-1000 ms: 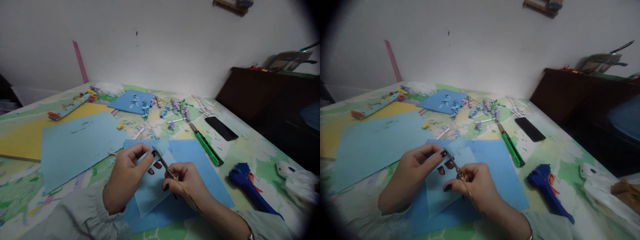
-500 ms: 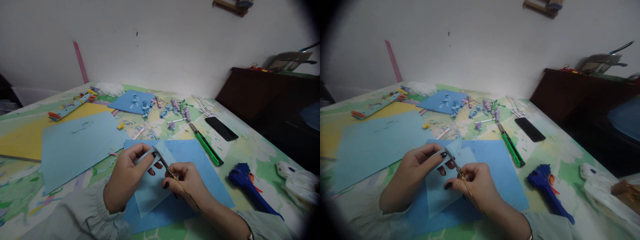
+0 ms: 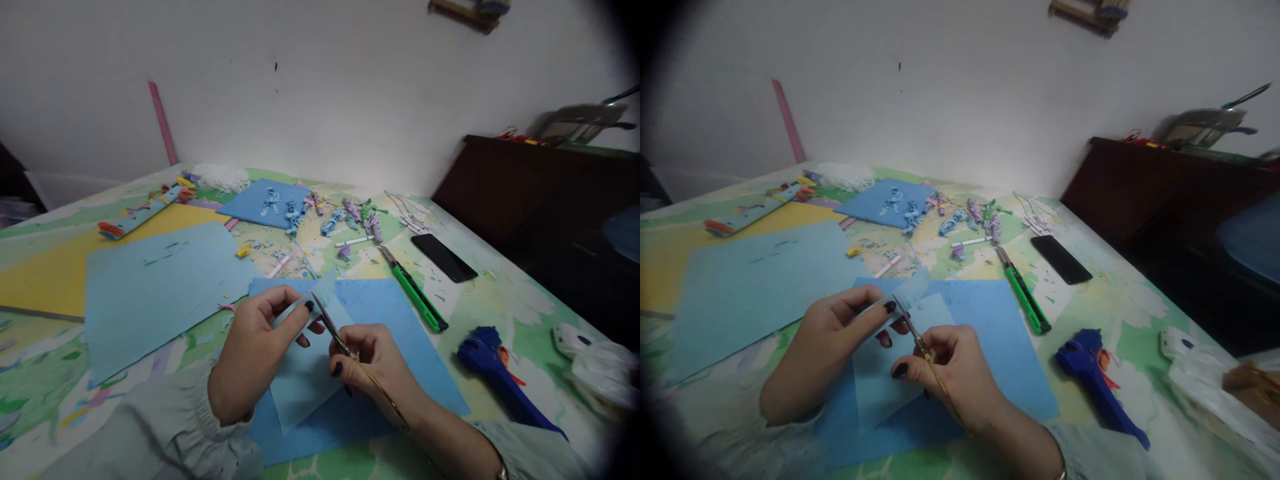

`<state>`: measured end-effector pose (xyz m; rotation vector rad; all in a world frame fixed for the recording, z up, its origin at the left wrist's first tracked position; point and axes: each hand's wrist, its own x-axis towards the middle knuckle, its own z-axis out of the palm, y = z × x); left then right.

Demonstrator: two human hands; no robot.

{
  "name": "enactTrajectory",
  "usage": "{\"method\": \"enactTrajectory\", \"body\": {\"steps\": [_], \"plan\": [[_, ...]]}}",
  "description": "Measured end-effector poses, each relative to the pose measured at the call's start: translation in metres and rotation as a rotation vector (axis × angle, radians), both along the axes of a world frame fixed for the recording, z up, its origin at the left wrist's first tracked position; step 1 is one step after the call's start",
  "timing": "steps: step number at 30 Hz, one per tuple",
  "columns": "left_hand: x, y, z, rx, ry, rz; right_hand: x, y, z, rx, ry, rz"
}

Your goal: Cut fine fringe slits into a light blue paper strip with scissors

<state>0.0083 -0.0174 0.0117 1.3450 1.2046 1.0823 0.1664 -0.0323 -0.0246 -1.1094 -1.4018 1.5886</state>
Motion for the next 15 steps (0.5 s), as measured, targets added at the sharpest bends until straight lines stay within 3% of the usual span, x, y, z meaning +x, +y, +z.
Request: {"method": "enactTrajectory", "body": {"steps": [15], "plan": [[-0.0015,0.0007,-0.0018,-0.007,0.012,0.008,-0.0032,0.0031,0.0011,-0.019,-0.064,-0.055]]}}
